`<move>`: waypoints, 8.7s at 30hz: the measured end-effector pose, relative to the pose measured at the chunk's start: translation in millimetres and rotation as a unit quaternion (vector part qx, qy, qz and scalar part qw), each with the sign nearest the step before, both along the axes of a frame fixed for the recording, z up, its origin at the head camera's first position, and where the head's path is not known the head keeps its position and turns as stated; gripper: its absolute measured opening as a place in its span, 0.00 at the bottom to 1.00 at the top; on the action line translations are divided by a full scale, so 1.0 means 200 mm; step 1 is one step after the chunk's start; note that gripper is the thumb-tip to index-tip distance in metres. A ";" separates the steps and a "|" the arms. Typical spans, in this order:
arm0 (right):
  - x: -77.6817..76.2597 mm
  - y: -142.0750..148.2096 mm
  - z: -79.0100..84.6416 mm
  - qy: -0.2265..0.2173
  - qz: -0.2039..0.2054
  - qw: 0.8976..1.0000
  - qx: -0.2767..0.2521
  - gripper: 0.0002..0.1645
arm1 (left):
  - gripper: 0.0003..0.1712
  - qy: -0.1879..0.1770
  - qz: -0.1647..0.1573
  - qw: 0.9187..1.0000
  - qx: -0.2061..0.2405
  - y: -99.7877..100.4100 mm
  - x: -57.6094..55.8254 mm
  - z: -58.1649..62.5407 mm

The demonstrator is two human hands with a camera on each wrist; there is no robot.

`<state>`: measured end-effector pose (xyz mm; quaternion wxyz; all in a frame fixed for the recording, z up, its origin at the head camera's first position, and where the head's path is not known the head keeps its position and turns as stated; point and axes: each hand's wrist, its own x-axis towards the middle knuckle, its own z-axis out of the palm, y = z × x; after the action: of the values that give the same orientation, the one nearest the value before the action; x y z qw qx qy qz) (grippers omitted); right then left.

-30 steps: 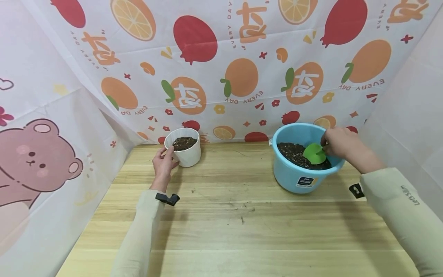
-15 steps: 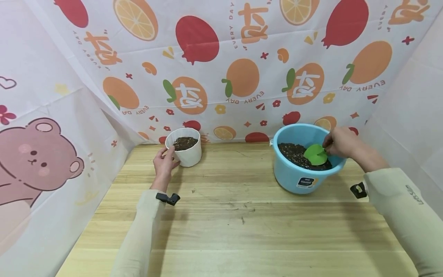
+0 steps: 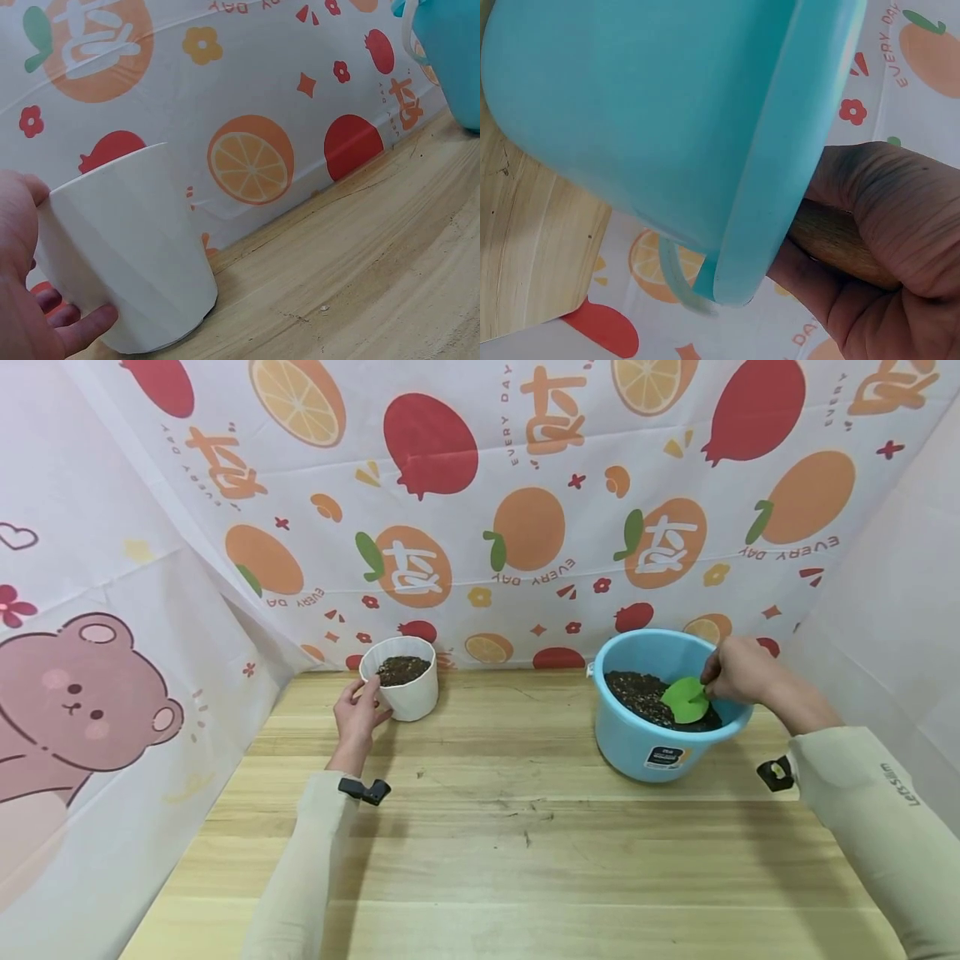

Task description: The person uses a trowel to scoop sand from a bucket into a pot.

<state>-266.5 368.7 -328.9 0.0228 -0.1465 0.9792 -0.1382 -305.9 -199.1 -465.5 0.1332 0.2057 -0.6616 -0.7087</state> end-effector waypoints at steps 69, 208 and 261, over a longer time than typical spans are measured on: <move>0.08 0.02 -0.07 -0.058 -0.065 0.989 -0.123 0.11 | 0.35 -0.007 -0.001 1.000 0.011 0.00 0.00 0.01; 0.21 0.05 0.01 -0.144 -0.173 0.867 -0.444 0.03 | 0.36 0.008 -0.008 1.000 0.019 -0.01 0.02 0.00; -0.07 -0.53 0.17 -0.139 -0.141 0.860 -0.471 0.05 | 0.34 0.015 0.004 1.000 0.007 0.00 0.04 0.01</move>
<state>-281.2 262.7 -295.6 0.0675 0.0203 0.7941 -0.6037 -298.8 -198.2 -463.9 0.1450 0.1985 -0.6534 -0.7160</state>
